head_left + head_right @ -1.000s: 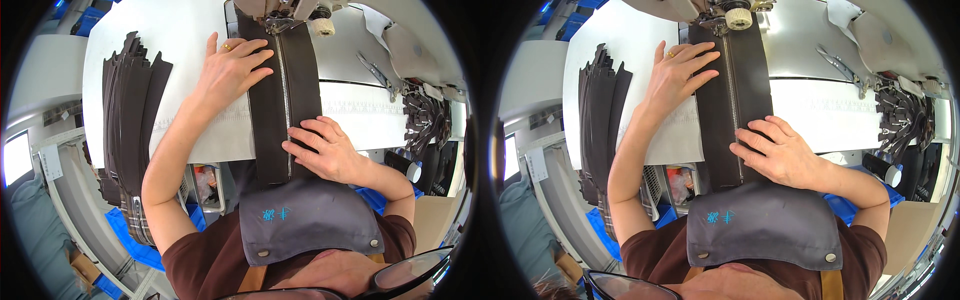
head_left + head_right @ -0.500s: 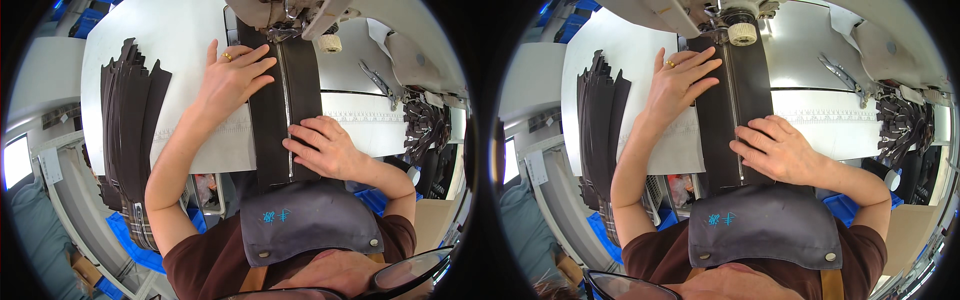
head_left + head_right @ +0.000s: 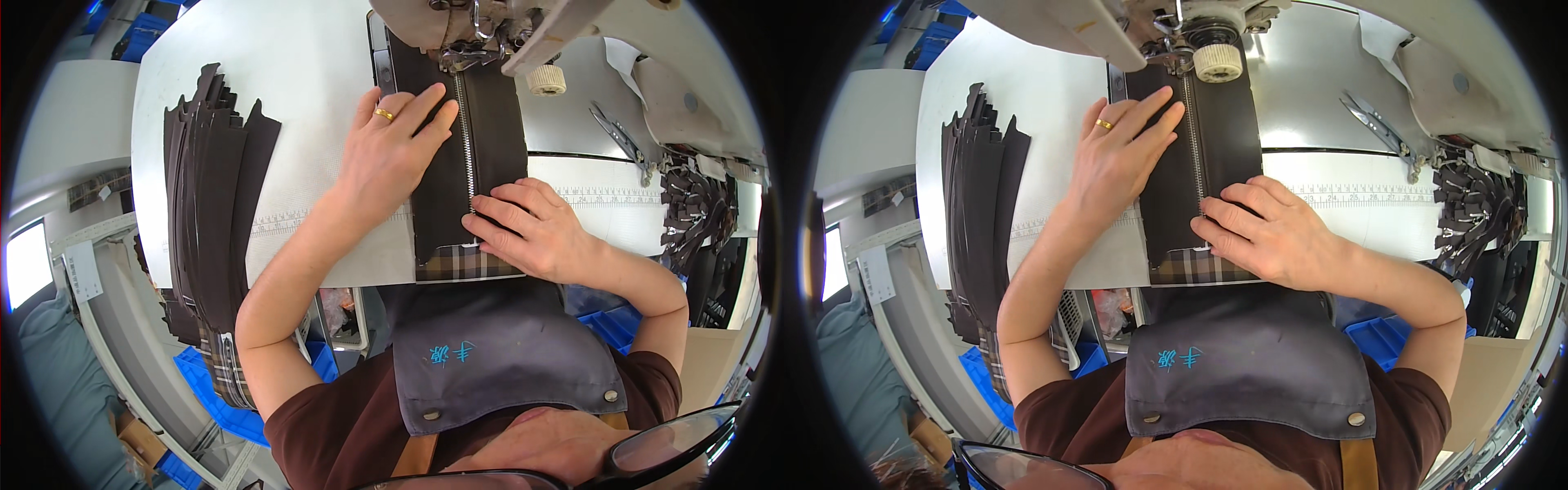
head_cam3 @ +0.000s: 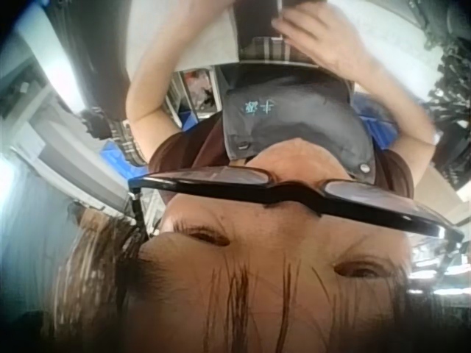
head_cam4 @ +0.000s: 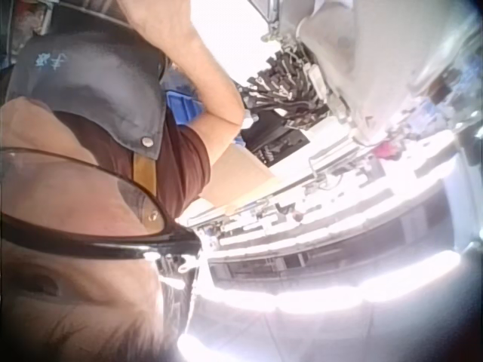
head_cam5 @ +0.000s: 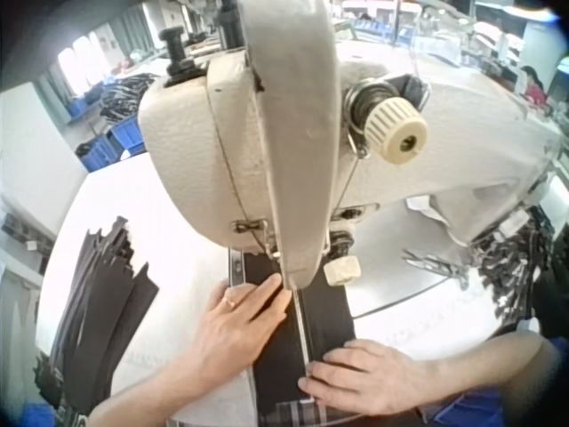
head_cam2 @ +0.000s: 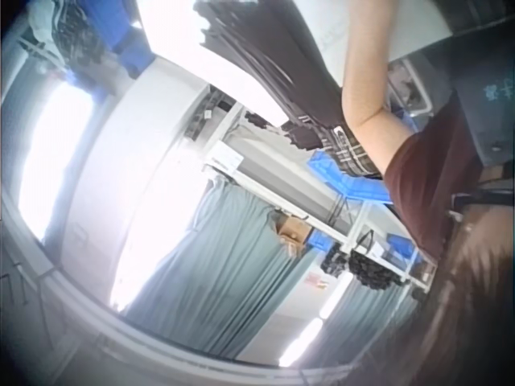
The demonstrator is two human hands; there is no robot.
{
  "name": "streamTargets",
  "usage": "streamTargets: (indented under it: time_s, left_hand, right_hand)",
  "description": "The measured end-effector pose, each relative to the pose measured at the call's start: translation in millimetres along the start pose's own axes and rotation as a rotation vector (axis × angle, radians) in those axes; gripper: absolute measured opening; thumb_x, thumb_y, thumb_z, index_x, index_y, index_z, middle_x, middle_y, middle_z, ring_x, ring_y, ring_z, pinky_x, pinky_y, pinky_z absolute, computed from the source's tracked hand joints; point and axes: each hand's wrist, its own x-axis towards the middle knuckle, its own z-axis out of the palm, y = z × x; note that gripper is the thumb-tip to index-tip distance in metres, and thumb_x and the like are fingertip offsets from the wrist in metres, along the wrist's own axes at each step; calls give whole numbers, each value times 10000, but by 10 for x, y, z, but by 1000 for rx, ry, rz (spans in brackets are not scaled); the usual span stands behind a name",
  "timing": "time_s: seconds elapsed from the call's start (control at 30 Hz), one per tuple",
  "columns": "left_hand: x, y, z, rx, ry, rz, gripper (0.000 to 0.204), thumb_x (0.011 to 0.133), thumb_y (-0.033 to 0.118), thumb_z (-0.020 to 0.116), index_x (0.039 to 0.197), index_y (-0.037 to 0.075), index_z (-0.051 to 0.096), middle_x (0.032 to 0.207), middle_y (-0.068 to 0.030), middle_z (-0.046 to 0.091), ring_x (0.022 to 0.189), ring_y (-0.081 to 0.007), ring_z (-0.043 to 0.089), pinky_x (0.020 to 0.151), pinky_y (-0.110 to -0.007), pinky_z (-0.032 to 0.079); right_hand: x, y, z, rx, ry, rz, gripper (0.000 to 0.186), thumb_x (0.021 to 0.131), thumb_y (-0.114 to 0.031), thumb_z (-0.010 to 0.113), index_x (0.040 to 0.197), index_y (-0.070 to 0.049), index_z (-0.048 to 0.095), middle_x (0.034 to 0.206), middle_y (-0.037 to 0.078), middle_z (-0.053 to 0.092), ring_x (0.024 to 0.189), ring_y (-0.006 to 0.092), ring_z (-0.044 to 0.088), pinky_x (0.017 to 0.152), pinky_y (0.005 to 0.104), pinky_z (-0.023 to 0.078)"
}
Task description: The person sews zippers onto plaid fabric pieces using a sewing machine. They align the zipper with the fabric edge, guide it under the needle, and stitch along the length. The person repeats this process for multiple fabric pieces, occasionally trimming threads and moving finished items aside.
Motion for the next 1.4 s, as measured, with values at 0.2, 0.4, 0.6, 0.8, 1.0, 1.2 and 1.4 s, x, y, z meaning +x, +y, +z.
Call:
streamTargets:
  time_s: [0.2,0.4,0.6,0.8,1.0,1.2,1.4]
  left_hand:
    - [3,18,55,-43,66,39,404,792,191,695,1155,35,610,1213,-58,592,1062,-235,542,903,-405,445]
    - [2,7,77,-73,110,40,367,771,138,707,1109,14,633,1196,-82,600,1011,-234,568,842,-342,474]
    - [19,-51,74,-86,115,54,343,783,143,696,1099,22,643,1179,-68,617,986,-205,578,846,-343,466]
    - [24,-57,51,-33,83,39,278,812,161,673,1075,73,667,1155,-5,639,975,-174,581,950,-445,383]
    - [24,-47,42,-30,58,-2,276,825,162,661,1092,92,664,1167,15,635,990,-158,576,1019,-503,280]
    - [74,-38,30,4,1,-36,308,857,178,625,1150,85,631,1236,10,597,1076,-164,542,1026,-544,248]
    - [68,-80,114,-93,37,-88,287,854,181,634,1132,111,645,1228,14,605,1082,-168,554,1028,-561,244]
  right_hand:
    - [82,160,5,-59,21,-36,376,703,-131,641,1071,-55,621,1092,73,581,980,232,543,827,356,461]
    - [189,312,19,-87,71,-38,379,692,-125,639,1064,-56,620,1077,73,579,976,237,547,798,348,470]
    - [276,488,68,-117,111,-30,367,694,-106,631,1060,-76,633,1086,63,583,960,239,557,791,347,480]
    - [374,692,94,-111,131,-34,356,705,-76,631,1059,-97,655,1093,53,596,948,240,565,790,346,485]
    - [418,840,154,-116,170,20,352,715,-66,635,1063,-116,660,1107,33,606,917,237,580,783,345,493]
    - [432,886,101,9,210,102,288,777,-76,639,1062,-114,649,1006,21,643,878,235,596,741,322,504]
    - [456,765,-183,1259,196,961,231,948,-163,501,1120,-28,575,850,35,645,603,82,581,525,197,483]
